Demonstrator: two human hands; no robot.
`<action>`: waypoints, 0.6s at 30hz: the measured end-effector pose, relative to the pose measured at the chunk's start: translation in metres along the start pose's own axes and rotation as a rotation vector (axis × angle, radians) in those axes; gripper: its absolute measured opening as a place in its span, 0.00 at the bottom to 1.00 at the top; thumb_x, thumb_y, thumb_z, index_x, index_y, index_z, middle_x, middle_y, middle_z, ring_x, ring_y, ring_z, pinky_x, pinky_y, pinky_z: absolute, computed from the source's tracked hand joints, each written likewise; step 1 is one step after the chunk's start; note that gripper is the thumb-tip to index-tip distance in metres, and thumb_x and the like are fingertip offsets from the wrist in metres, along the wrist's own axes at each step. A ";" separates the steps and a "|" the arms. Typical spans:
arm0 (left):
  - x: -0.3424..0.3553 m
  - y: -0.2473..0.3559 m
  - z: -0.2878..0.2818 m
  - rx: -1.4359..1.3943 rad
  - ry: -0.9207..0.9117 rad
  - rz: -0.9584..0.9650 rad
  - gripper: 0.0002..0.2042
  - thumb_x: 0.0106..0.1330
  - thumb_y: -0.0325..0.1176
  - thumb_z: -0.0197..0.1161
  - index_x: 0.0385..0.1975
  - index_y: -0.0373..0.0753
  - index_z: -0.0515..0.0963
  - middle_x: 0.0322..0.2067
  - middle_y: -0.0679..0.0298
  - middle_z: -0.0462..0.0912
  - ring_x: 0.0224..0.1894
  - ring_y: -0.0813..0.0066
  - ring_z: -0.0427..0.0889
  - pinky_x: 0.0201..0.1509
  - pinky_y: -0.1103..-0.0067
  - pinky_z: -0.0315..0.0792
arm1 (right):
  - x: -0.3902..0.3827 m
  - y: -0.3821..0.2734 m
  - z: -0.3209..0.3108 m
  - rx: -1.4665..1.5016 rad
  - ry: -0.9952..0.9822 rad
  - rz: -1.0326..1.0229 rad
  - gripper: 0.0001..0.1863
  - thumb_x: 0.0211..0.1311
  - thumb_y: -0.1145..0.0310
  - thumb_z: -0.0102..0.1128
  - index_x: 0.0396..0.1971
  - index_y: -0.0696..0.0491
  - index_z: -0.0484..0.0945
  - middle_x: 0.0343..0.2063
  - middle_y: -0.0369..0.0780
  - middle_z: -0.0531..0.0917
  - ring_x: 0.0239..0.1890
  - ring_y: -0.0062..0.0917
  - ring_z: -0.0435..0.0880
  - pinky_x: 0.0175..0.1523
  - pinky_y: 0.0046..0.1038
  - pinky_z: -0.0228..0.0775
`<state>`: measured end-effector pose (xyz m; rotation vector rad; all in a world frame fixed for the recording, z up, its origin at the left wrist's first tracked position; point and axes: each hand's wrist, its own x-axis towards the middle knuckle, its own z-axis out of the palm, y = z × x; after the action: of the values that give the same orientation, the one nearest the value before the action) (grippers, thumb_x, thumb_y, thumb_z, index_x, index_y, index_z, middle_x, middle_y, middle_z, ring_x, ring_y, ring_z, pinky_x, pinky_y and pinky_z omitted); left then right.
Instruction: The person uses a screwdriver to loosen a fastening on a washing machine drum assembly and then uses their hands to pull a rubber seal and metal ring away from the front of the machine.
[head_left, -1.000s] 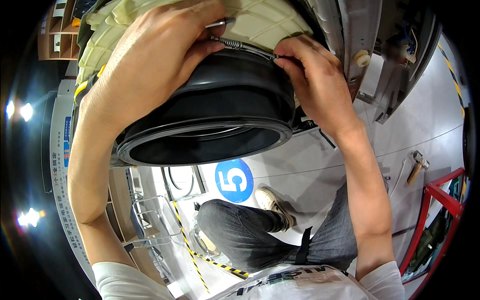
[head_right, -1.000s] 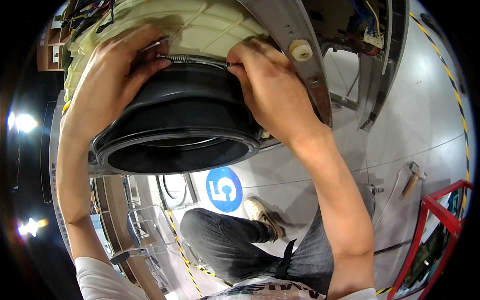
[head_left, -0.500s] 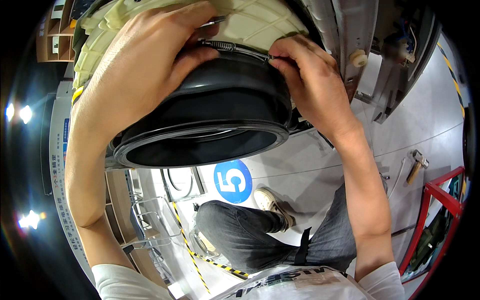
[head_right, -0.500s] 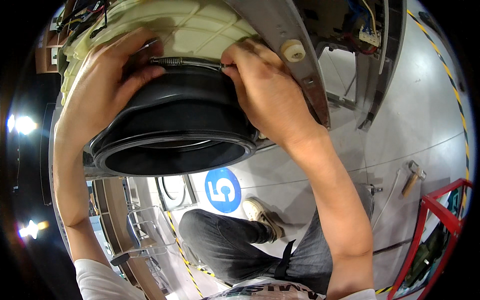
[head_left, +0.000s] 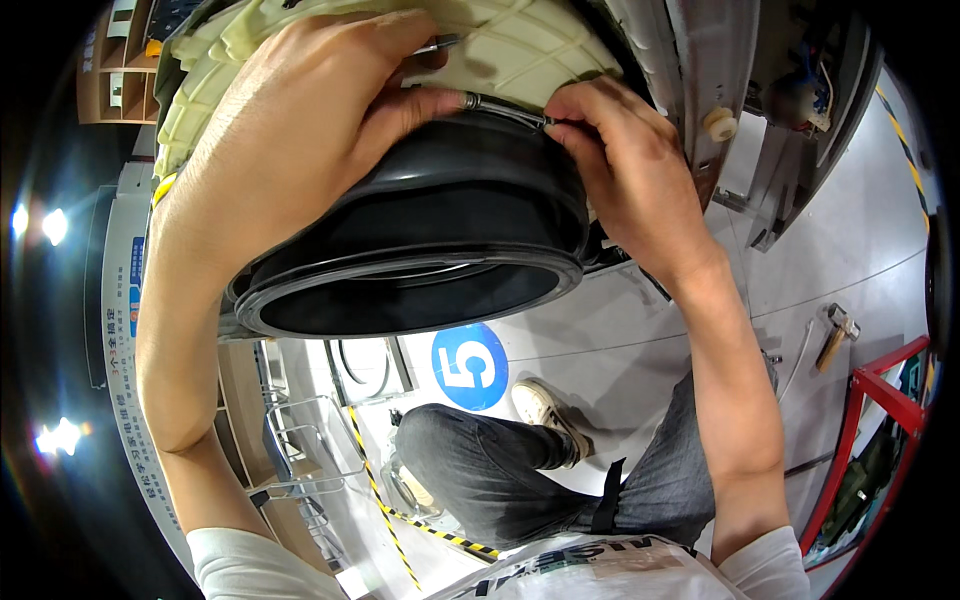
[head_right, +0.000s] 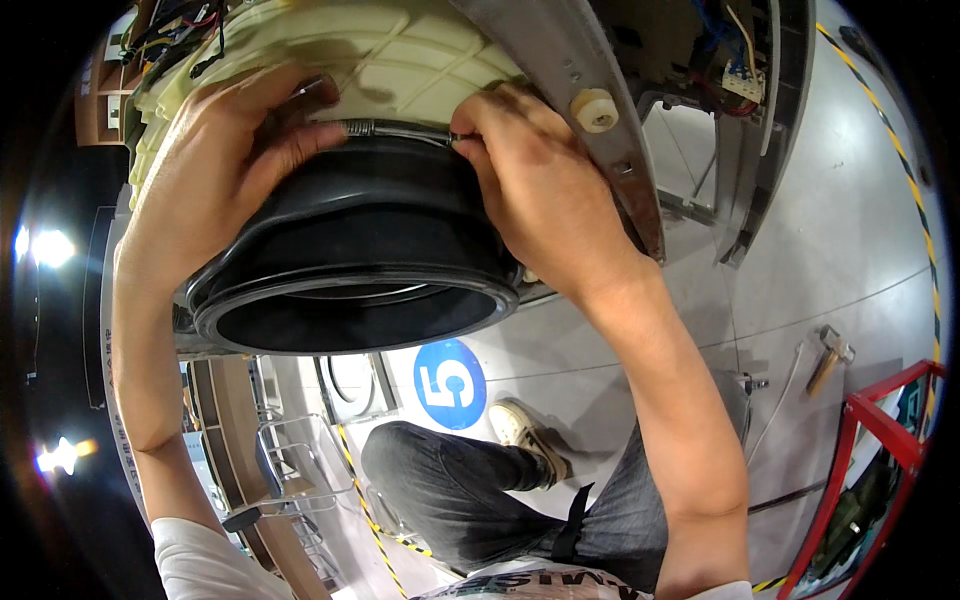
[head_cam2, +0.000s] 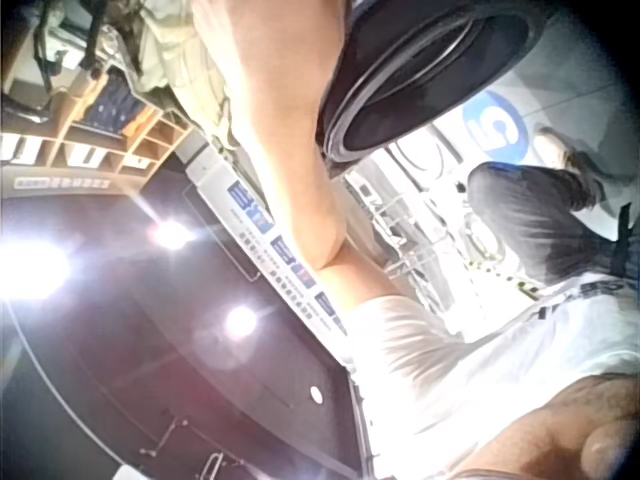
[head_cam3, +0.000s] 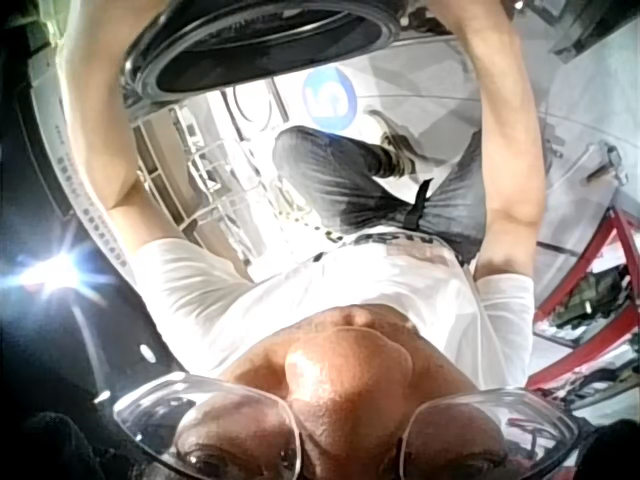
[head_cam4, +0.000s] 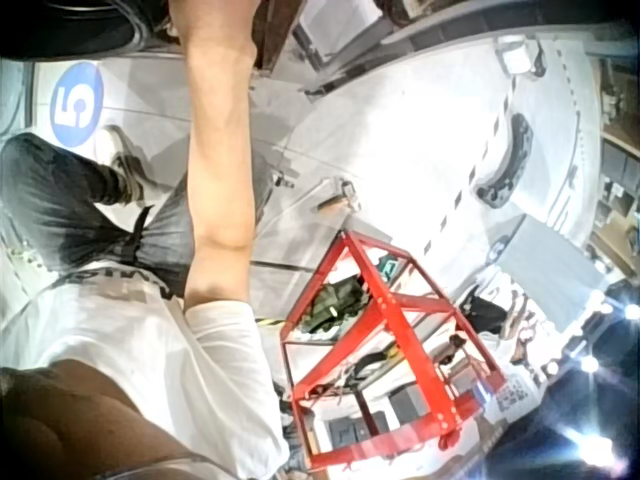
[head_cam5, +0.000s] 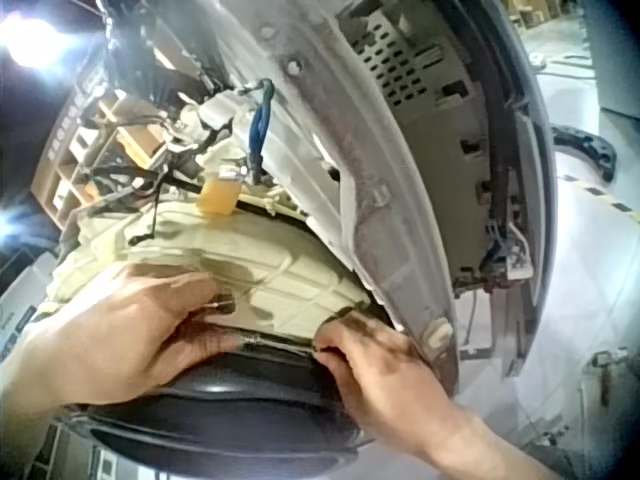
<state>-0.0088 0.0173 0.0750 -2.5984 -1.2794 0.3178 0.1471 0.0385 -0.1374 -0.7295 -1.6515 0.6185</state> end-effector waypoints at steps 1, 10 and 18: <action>-0.001 0.000 -0.001 -0.001 -0.002 -0.002 0.10 0.67 0.28 0.65 0.43 0.29 0.79 0.37 0.46 0.83 0.37 0.46 0.83 0.42 0.66 0.76 | 0.000 0.000 0.000 -0.001 0.003 0.000 0.05 0.67 0.75 0.59 0.41 0.55 0.76 0.40 0.45 0.82 0.43 0.45 0.82 0.45 0.41 0.76; -0.002 0.000 -0.002 -0.007 -0.008 -0.015 0.10 0.68 0.29 0.65 0.43 0.29 0.79 0.37 0.45 0.83 0.37 0.45 0.83 0.43 0.66 0.76 | 0.001 0.000 0.004 0.001 0.068 -0.016 0.07 0.61 0.81 0.63 0.38 0.59 0.77 0.33 0.43 0.81 0.36 0.37 0.83 0.42 0.32 0.74; -0.001 -0.001 -0.001 -0.024 -0.017 -0.023 0.11 0.68 0.30 0.65 0.44 0.28 0.79 0.36 0.44 0.83 0.38 0.44 0.83 0.43 0.66 0.76 | 0.001 0.001 0.005 -0.004 0.076 -0.038 0.06 0.62 0.80 0.63 0.38 0.59 0.77 0.33 0.43 0.81 0.36 0.38 0.82 0.42 0.32 0.73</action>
<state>-0.0096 0.0169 0.0763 -2.6047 -1.3253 0.3225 0.1418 0.0394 -0.1386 -0.7146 -1.5928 0.5545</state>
